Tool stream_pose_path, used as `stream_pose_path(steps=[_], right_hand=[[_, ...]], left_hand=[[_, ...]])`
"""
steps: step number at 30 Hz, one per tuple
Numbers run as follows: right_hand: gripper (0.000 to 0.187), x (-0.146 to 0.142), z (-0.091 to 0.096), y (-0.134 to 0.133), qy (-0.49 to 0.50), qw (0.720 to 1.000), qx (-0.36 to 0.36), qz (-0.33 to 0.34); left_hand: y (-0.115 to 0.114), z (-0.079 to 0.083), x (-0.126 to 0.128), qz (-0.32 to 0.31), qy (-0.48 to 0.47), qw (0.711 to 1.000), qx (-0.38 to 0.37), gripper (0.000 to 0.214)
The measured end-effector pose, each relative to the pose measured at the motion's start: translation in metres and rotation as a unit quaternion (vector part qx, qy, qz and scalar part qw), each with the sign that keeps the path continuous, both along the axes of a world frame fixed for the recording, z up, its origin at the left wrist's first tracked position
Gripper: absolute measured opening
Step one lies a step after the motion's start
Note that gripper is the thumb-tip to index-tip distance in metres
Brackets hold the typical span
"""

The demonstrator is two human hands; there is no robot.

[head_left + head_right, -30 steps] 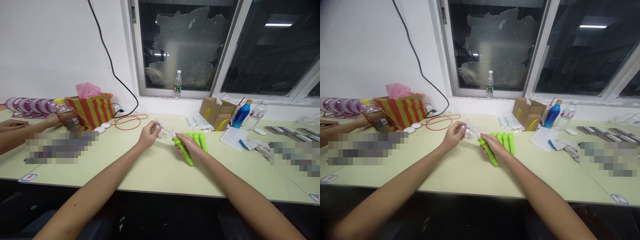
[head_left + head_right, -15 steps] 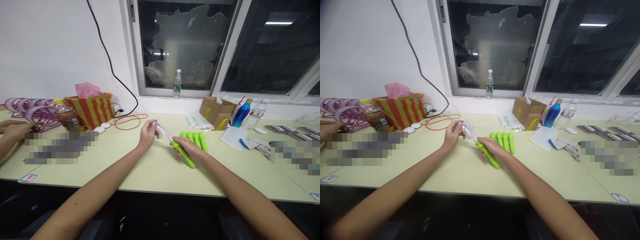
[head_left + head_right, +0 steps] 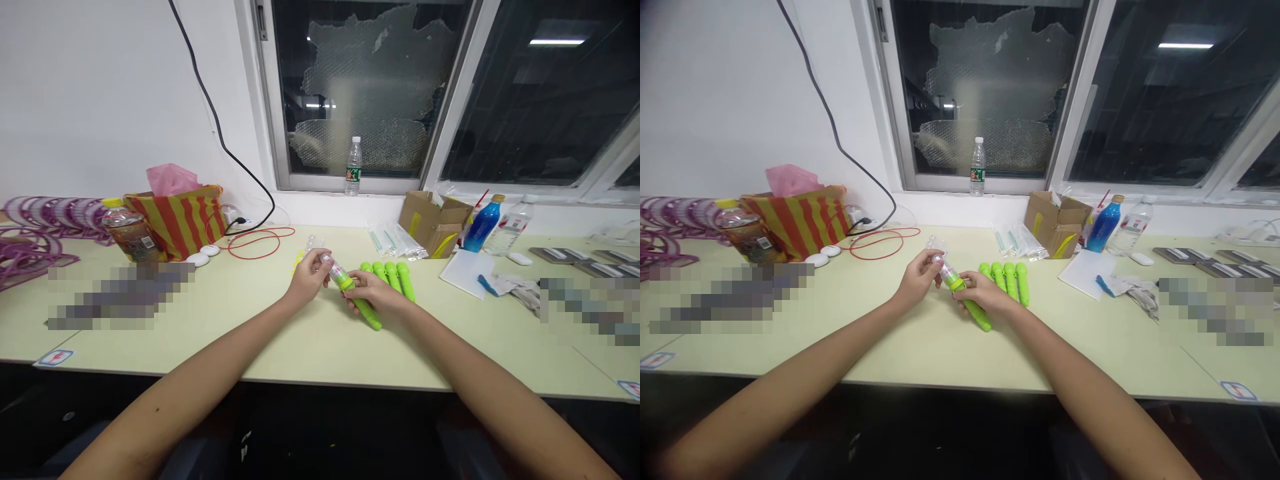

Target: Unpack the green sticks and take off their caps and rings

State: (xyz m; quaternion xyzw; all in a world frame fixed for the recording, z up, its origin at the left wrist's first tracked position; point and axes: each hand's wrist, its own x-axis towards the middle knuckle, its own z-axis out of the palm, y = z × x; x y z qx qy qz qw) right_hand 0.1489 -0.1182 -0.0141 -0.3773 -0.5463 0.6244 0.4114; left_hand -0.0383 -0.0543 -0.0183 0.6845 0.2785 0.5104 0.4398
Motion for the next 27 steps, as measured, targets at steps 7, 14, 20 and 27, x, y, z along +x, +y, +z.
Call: stream_pose_path(steps=[7, 14, 20, 27], right_hand=[[0.049, -0.001, -0.006, 0.002, 0.019, 1.000, 0.021, -0.005], [0.057, -0.002, -0.008, 0.003, 0.036, 0.998, 0.045, -0.022], [0.056, -0.002, -0.009, 0.005, 0.034, 0.996, 0.070, -0.042], [0.055, -0.002, -0.008, 0.004, 0.027, 0.994, 0.094, -0.054]], left_hand=[[0.002, 0.005, 0.002, -0.016, -0.044, 0.998, -0.047, 0.050], [0.006, 0.008, 0.002, -0.025, -0.049, 0.996, -0.065, 0.044], [0.002, 0.010, 0.004, -0.034, -0.043, 0.995, -0.085, 0.043], [0.001, 0.004, 0.006, -0.066, -0.024, 0.992, -0.108, 0.050]])
